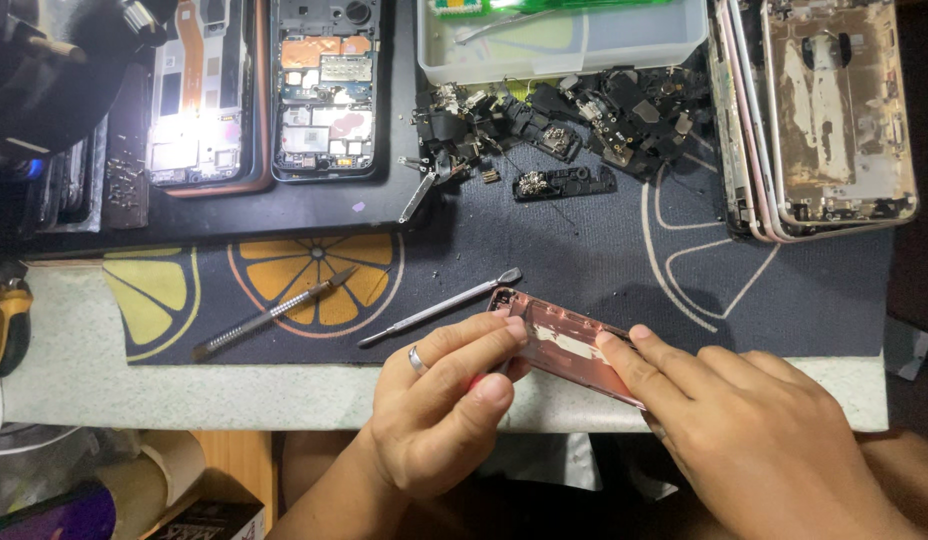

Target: The person disassembles a pink smartphone using a precision knife, tweezers, and a screwdriver. They remove small internal components and place them on the work mat. The person continues to pry and unscrew parts of the phone's frame.

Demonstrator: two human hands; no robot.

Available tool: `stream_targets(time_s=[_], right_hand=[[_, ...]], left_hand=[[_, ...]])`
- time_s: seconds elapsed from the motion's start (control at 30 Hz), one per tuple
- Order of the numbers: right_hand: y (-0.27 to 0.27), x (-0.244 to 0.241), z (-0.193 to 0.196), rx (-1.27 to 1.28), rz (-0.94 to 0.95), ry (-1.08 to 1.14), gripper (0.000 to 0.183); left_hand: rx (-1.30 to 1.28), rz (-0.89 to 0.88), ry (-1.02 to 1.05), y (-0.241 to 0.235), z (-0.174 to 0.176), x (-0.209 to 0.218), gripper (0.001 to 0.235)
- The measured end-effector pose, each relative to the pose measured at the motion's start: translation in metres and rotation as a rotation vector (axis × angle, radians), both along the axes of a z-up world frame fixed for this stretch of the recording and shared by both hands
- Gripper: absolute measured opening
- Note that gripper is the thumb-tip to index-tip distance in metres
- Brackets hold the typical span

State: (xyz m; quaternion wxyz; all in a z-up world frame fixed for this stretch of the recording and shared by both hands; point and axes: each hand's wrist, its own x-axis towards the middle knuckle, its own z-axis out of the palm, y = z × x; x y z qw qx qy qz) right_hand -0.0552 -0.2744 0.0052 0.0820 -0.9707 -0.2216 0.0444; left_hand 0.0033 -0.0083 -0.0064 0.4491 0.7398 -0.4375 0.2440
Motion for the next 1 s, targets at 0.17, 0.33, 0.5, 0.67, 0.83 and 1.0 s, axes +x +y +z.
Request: stream_targets(time_s=[0.17, 0.33, 0.5, 0.67, 0.83, 1.0], right_hand=[[-0.001, -0.001, -0.002, 0.020, -0.003, 0.007, 0.066], [-0.004, -0.004, -0.007, 0.044, -0.022, 0.029, 0.065], [-0.003, -0.003, -0.019, 0.080, -0.043, 0.058, 0.062], [-0.006, -0.006, -0.025, 0.108, -0.054, 0.016, 0.059], [-0.005, -0.006, -0.028, 0.080, -0.024, -0.044, 0.057], [-0.002, -0.006, -0.027, 0.027, -0.004, -0.079, 0.058]], left_hand=[[-0.013, -0.050, 0.016, 0.001, 0.003, 0.003, 0.034], [-0.019, 0.052, 0.001, -0.007, 0.003, 0.000, 0.041], [-0.023, 0.211, -0.027, -0.011, 0.008, 0.000, 0.046], [0.017, 0.039, -0.047, -0.010, 0.004, 0.002, 0.043], [-0.058, 0.106, -0.017, -0.011, -0.007, -0.005, 0.041], [-0.049, 0.241, -0.087, -0.013, -0.010, -0.006, 0.047]])
